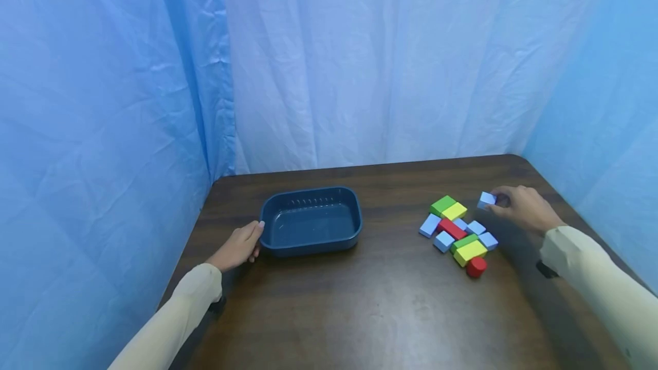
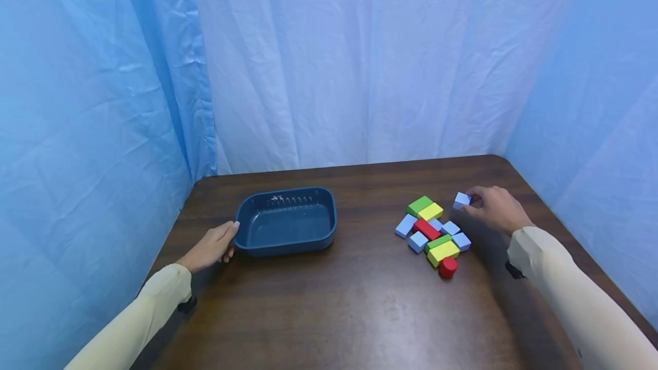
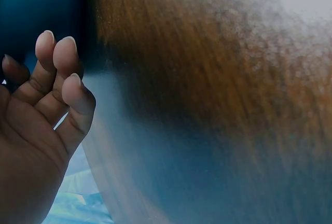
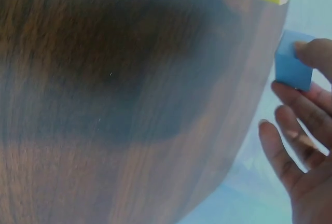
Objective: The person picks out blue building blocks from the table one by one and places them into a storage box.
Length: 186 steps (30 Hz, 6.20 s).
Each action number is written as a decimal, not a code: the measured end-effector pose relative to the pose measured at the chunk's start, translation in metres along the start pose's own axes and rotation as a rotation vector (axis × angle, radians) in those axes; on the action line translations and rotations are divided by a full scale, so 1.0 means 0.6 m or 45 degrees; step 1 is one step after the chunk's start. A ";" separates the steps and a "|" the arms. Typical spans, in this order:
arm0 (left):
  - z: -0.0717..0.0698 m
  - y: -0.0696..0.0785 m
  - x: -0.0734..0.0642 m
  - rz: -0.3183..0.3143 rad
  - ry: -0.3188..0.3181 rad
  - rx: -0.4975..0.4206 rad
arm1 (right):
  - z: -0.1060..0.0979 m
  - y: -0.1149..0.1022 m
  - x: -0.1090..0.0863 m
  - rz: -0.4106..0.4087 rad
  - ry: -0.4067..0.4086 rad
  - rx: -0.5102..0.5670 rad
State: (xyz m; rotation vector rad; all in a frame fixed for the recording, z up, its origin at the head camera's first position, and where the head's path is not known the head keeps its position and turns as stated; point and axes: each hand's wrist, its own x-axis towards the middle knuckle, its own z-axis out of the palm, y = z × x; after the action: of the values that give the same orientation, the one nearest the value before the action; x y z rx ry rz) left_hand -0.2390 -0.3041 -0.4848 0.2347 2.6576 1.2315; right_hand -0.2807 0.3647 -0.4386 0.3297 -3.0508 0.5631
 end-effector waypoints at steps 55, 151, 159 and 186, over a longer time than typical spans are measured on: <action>-0.001 0.006 0.001 -0.025 0.022 0.122 | 0.027 -0.155 0.031 -0.088 0.011 0.100; -0.001 0.009 -0.005 -0.015 0.008 0.033 | 0.115 -0.367 0.097 -0.410 -0.012 0.197; 0.000 0.010 -0.005 -0.013 -0.001 0.016 | 0.122 -0.385 0.095 -0.440 -0.035 0.248; 0.005 0.005 -0.004 -0.033 0.022 0.000 | 0.172 -0.469 0.109 -0.681 -0.015 0.060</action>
State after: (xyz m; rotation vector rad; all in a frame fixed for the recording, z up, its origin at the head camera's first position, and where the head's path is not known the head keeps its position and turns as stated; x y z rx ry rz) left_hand -0.2356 -0.3006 -0.4839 0.1899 2.6663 1.2309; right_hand -0.2839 0.0576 -0.4326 1.1009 -2.7737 0.5893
